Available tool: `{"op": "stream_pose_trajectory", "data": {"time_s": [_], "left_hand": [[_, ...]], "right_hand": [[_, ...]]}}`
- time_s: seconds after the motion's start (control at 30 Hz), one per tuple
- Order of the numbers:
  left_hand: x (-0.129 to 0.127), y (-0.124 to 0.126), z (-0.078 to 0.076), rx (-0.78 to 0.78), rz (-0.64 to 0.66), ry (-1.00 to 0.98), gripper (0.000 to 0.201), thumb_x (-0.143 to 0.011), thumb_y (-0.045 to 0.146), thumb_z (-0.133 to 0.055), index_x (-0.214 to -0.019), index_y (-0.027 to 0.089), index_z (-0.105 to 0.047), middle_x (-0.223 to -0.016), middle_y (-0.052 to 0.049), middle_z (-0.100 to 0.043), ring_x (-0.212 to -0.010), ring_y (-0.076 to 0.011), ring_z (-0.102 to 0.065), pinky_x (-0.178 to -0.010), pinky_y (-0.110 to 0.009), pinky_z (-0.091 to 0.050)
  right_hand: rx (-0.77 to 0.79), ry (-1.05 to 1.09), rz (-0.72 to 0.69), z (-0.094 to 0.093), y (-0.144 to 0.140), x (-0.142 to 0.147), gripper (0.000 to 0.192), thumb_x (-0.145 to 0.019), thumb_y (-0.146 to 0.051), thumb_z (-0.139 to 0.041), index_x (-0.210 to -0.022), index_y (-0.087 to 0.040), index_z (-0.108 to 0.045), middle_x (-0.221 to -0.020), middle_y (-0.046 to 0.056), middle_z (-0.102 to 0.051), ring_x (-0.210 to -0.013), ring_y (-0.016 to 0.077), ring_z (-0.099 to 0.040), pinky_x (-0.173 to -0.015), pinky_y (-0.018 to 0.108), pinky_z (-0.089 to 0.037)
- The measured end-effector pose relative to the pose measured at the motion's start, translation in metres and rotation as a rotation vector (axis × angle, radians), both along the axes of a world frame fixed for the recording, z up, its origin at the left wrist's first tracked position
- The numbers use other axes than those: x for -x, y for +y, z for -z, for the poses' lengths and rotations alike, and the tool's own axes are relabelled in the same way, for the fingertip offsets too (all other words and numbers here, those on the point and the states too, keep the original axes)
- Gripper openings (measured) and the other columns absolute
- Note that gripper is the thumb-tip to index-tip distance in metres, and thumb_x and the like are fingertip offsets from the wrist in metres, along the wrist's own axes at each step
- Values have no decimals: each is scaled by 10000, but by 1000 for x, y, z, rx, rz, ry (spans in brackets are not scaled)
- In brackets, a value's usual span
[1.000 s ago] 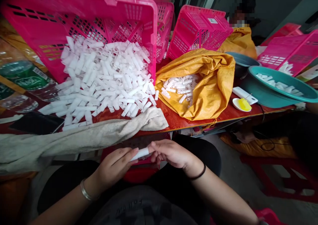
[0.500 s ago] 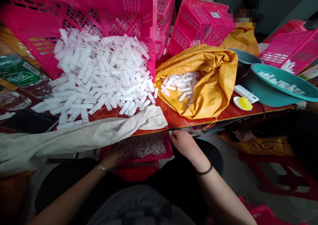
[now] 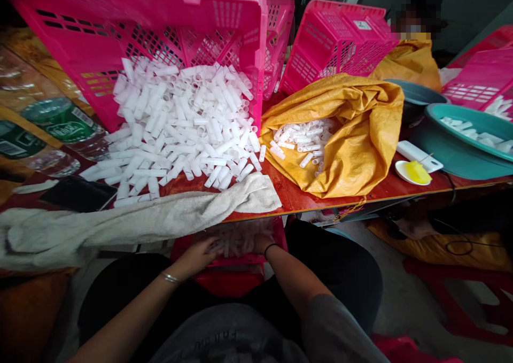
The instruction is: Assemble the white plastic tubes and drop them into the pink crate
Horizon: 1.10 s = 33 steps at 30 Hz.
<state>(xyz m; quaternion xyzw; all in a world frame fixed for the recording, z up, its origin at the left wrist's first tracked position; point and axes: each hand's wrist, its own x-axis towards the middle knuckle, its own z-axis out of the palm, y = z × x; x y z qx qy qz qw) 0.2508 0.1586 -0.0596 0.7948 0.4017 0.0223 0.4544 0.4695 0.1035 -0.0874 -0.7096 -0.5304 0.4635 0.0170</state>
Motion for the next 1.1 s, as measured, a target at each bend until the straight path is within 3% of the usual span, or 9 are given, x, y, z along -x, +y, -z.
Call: {"op": "stream_pose_trajectory", "data": {"time_s": [0.2, 0.3, 0.37, 0.47, 0.57, 0.63, 0.7, 0.83, 1.1], "left_hand": [[6, -12, -27, 51, 4, -52, 758, -753, 365, -663, -1417, 137, -377, -1392, -155, -508, -1228, -270, -524, -1016, -378, -429], [7, -18, -60, 7, 39, -28, 628, -699, 333, -713, -1279, 146, -558, -1297, -167, -584, -1190, -326, -541, -1024, -449, -409], [15, -13, -87, -61, 82, -37, 371, -763, 332, -649, -1116, 220, -664, -1122, -102, -681, -1042, -294, -625, -935, -427, -476], [44, 20, -121, -354, -6, -81, 278, -892, 361, -454, -1038, 271, -672, -999, -41, -709, -925, -229, -660, -836, -353, -523], [84, 76, -131, -812, -205, 139, 350, -847, 223, -379, -1047, 173, -662, -992, -106, -683, -900, -262, -654, -841, -402, -515], [105, 113, -126, -950, -246, 307, 367, -742, 152, -391, -946, 132, -695, -845, -131, -666, -775, -302, -650, -769, -468, -517], [117, 139, -119, -960, -242, 326, 312, -667, 155, -444, -829, 157, -711, -758, -112, -655, -705, -301, -647, -710, -456, -527], [119, 146, -125, -948, -224, 297, 209, -651, 206, -487, -754, 198, -669, -773, -98, -661, -724, -310, -646, -717, -459, -526], [60, 63, -156, -569, -551, -372, 475, -804, 511, -540, -1144, 183, -590, -1146, -100, -661, -1010, -273, -636, -903, -397, -507]], "right_hand": [[-36, 153, -83, -31, -2, 16, 572, -798, -134, -601, -1331, -172, -400, -942, 36, -681, -734, 125, -649, -627, 224, -502], [-123, 46, -90, -62, -25, 18, 685, -746, -124, -591, -1387, -110, -351, -1140, 179, -638, -978, 246, -634, -790, 330, -487], [-133, -9, -156, -91, -42, 9, 621, -700, -157, -635, -1303, -118, -496, -1120, 204, -653, -996, 311, -624, -812, 385, -471], [-127, 77, -274, -141, -52, -26, 293, -764, -300, -618, -1040, -229, -685, -921, 75, -723, -812, 235, -661, -686, 303, -484], [-407, 56, -27, -185, -29, -77, 314, -881, -397, -490, -1086, -225, -654, -926, 41, -710, -820, 180, -655, -704, 254, -490], [-628, -262, 299, -202, 2, -112, 362, -896, -384, -453, -1121, -159, -624, -944, 89, -704, -845, 204, -655, -747, 284, -491], [-699, -443, 431, -207, 37, -139, 364, -897, -258, -406, -1153, -89, -603, -1059, 173, -677, -955, 252, -636, -831, 341, -464], [-722, -468, 322, -198, 92, -155, 317, -798, -111, -504, -1072, -95, -662, -1114, 173, -675, -1019, 236, -612, -886, 302, -421], [-838, -375, 302, -191, 101, -105, 197, -770, -141, -554, -937, -87, -643, -882, 155, -686, -823, 225, -625, -777, 318, -446]]}}
